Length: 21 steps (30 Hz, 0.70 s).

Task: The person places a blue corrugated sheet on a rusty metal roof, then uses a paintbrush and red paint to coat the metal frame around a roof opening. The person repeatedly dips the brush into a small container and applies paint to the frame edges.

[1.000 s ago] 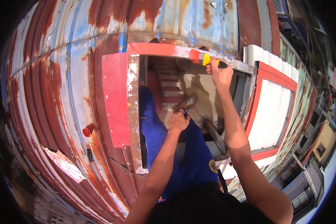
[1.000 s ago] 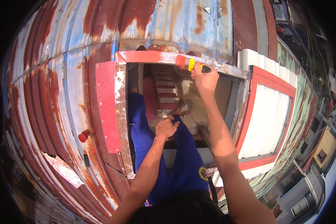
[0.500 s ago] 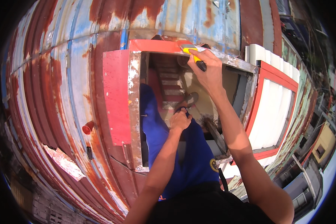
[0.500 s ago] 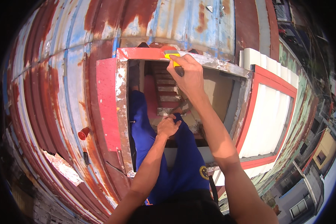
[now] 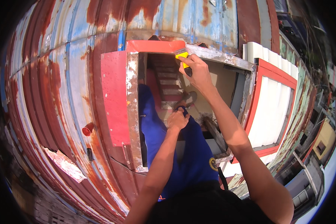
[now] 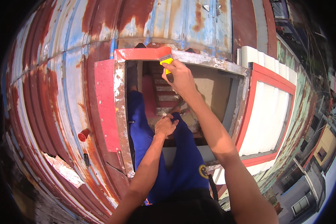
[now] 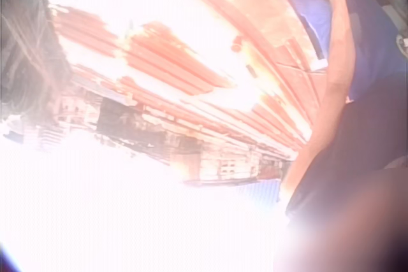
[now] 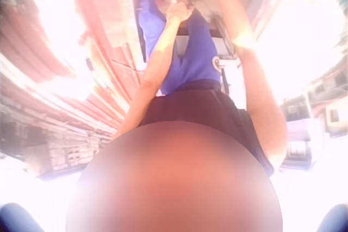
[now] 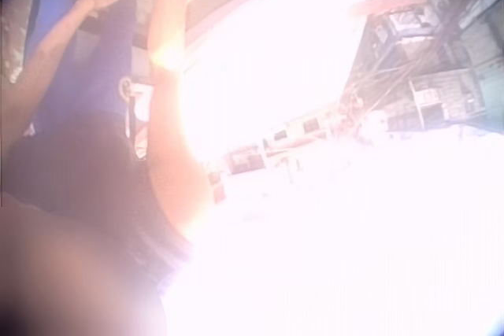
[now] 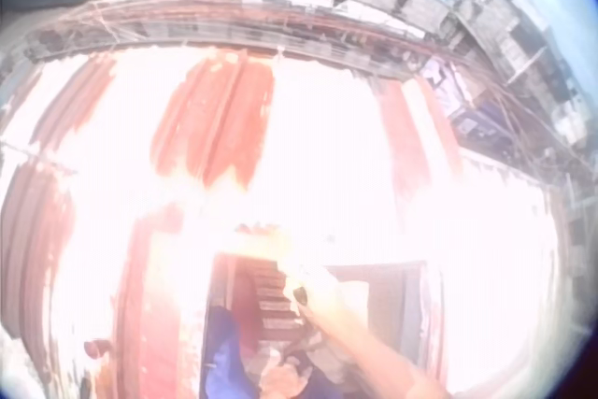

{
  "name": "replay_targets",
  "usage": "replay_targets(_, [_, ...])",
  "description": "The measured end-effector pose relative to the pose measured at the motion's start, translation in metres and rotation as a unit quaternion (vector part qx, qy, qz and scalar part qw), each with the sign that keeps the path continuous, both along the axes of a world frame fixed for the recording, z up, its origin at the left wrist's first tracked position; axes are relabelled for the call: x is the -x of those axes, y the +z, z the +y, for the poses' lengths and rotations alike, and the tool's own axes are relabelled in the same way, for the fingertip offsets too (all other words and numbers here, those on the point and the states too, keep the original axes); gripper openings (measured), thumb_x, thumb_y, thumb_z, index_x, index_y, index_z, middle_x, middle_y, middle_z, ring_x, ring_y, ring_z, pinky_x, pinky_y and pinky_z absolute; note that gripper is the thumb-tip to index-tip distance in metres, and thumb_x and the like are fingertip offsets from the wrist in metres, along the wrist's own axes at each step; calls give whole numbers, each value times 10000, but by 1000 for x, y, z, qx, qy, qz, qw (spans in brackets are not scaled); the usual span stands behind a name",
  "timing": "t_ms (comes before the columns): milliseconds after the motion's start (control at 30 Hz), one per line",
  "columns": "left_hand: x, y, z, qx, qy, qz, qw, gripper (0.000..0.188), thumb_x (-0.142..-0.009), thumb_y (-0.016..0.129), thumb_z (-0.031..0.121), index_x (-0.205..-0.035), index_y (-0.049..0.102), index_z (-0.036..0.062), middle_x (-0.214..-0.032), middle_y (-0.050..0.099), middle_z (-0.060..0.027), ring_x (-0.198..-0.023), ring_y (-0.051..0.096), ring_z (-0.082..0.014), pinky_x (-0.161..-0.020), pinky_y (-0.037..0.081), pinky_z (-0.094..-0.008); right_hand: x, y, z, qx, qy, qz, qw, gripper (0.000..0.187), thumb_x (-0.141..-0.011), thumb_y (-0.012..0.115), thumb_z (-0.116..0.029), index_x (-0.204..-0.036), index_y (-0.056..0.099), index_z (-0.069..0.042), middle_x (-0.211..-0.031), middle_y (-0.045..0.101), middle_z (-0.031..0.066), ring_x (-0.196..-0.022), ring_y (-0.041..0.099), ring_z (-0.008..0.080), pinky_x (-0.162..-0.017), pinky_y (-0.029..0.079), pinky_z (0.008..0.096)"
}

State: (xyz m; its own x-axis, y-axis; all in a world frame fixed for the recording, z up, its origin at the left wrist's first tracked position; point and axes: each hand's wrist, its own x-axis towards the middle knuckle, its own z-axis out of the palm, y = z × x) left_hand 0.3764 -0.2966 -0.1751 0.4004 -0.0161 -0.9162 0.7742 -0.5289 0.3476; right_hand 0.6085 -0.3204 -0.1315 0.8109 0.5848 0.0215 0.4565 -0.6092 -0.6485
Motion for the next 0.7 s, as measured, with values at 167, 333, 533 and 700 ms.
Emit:
replay_targets(167, [0,-7,-4,-17,0,-22,1000,525,-1004,678,500,-1361,647,118,-1159,787,-154,-1236,706,-351,-1057,536,-485,-3,33,7,-23,-35,15,999,299,-877,839,-124,-1174,819,-91,-932,694,122,-810,686,289,-755,558,400])
replay_targets(333, [-3,-6,-1,-5,-5,-8,1000,526,-1000,678,503,-1349,654,110,-1143,787,-170,-1210,719,-358,-1041,541,-485,7,2,-1,-1,8,27,1000,297,-886,813,-61,-1181,825,-88,-887,677,97,-760,653,242,-702,529,368])
replay_targets(533, [-7,-3,-1,12,-4,4,1000,539,-1002,673,514,-1358,645,110,-1222,767,-175,-1210,717,-364,-1040,540,-488,2,28,7,-20,-16,43,999,305,-884,819,-66,-1189,819,-79,-906,689,106,-815,688,254,-757,547,366])
replay_targets(700, [0,-6,-3,-17,-1,-22,1000,540,-1005,669,515,-1367,640,115,-1218,769,-168,-1210,716,-361,-1041,540,-482,23,20,-12,-17,-20,75,997,298,-884,818,-68,-1182,819,-69,-899,692,125,-801,686,261,-764,549,367])
